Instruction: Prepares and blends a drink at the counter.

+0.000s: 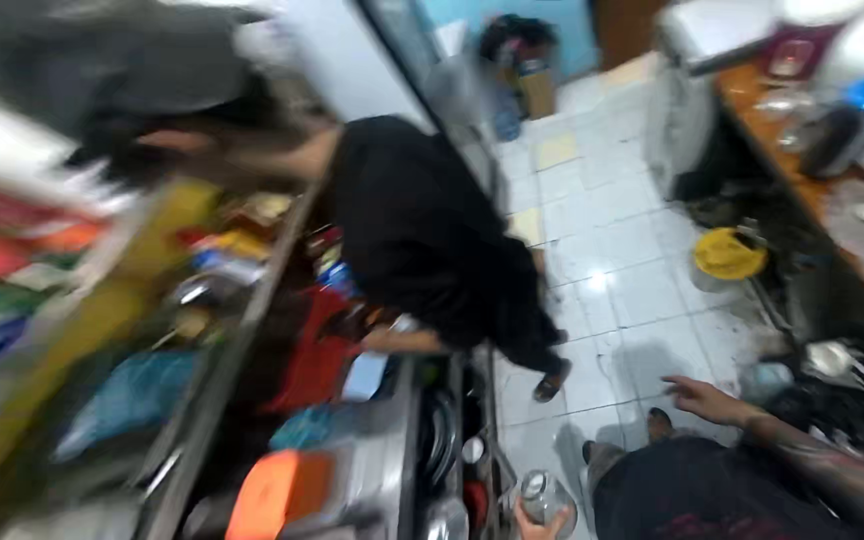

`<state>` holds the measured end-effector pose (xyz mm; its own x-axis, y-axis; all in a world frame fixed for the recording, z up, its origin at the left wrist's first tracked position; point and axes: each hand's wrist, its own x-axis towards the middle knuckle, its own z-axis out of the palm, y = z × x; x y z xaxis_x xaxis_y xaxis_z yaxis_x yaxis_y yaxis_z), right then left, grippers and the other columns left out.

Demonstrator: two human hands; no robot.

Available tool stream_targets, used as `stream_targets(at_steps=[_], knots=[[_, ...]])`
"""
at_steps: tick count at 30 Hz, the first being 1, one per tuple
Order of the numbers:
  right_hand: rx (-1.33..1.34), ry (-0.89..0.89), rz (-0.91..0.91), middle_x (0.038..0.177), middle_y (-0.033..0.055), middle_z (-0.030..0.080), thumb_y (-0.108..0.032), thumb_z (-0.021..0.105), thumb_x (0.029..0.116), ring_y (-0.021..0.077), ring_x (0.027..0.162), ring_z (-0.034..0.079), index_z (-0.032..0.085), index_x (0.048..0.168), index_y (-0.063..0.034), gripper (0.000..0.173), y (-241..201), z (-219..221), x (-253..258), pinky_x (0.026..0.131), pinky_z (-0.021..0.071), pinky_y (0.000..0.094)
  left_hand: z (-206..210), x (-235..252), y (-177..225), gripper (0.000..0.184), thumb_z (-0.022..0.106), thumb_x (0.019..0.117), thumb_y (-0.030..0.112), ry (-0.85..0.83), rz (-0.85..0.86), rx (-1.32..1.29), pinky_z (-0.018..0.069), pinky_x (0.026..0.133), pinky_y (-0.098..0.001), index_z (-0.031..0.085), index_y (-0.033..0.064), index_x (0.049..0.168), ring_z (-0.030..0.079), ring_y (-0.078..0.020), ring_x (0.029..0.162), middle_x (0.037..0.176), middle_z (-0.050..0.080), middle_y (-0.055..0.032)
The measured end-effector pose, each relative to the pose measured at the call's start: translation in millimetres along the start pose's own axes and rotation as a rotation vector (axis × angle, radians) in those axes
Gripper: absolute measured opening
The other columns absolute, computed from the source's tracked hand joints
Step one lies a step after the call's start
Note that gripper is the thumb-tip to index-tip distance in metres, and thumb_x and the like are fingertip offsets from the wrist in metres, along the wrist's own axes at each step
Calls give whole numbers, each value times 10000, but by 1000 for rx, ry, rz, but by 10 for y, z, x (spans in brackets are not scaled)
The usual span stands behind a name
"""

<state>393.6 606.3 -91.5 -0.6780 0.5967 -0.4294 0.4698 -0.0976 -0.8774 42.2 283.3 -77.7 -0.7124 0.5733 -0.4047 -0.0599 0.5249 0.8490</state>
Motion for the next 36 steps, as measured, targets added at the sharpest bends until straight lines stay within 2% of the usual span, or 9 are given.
stream_targets(at_steps=[5, 9, 12, 17, 22, 27, 29, 32, 36], knots=[[-100, 73, -240, 1472, 126, 566, -144, 831, 813, 334, 1327, 557, 410, 1561, -155, 858, -172, -305, 203, 1114, 445, 583, 1767, 1034, 1236, 1266, 987, 516, 213, -517, 265, 135, 551, 1033, -421, 277, 26, 1547, 606, -241, 1252, 1418, 552, -215], [-23, 365, -254, 1594, 180, 406, -215, 965, 664, 371, 1441, 422, 316, 1605, -121, 1148, -324, -703, 261, 1212, 341, 539, 3060, 1381, 2240, 1228, 1001, 516, 210, -871, 512, 205, 527, 1070, -382, 312, -22, 1507, 589, -216, 1269, 1408, 555, -204], [92, 619, -242, 1599, 193, 381, -312, 985, 607, 352, 1440, 409, 286, 1608, -95, 1239, -369, -1083, 312, 1199, 364, 493, 3941, 1500, 2777, 1228, 1005, 506, 169, -1110, 568, 167, 522, 1078, -375, 309, -38, 1496, 577, -215, 1281, 1416, 543, -205], [300, 1082, -135, 1562, 217, 406, -439, 966, 633, 273, 1452, 412, 309, 1576, -33, 1218, -486, -1688, 439, 1211, 379, 408, 5125, 1540, 3535, 1189, 1000, 545, 252, -1461, 608, 184, 547, 1051, -382, 327, -24, 1486, 596, -215, 1263, 1409, 552, -192], [421, 1429, 21, 1481, 130, 530, -315, 990, 590, 157, 1344, 541, 336, 1548, -49, 1190, -577, -2258, 523, 1144, 473, 340, 6051, 1467, 4094, 1181, 1003, 564, 313, -1765, 651, 385, 543, 1060, -401, 344, 73, 1515, 605, -189, 1256, 1402, 580, -132], [514, 1780, 32, 1405, 92, 597, -303, 1027, 538, 170, 1273, 606, 361, 1513, -56, 1207, -484, -2403, 411, 1098, 539, 368, 6951, 1238, 4458, 1128, 1004, 557, 391, -2188, 669, 574, 499, 1093, -424, 424, 172, 1499, 537, -192, 1326, 1496, 513, -58], [568, 1888, 113, 1396, 103, 595, -260, 1027, 521, 177, 1265, 611, 349, 1510, -49, 1218, -374, -2394, 333, 1083, 550, 361, 7329, 1136, 4533, 1062, 955, 638, 398, -2199, 679, 573, 459, 1140, -456, 426, 160, 1528, 477, -207, 1403, 1541, 488, -43], [593, 2002, 277, 1409, 126, 581, -278, 1025, 525, 177, 1280, 601, 326, 1523, -32, 1243, -172, -2389, 189, 1085, 544, 354, 7822, 899, 4610, 977, 915, 745, 324, -1997, 673, 586, 488, 1085, -510, 388, 182, 1555, 505, -249, 1384, 1519, 527, -40], [597, 2099, 359, 1399, 124, 587, -301, 1019, 544, 170, 1280, 599, 340, 1506, -24, 1209, 79, -2515, 39, 1089, 537, 347, 8558, 519, 4475, 1007, 914, 755, 195, -1818, 818, 570, 530, 1006, -563, 333, 178, 1578, 529, -344, 1346, 1542, 488, -116]])
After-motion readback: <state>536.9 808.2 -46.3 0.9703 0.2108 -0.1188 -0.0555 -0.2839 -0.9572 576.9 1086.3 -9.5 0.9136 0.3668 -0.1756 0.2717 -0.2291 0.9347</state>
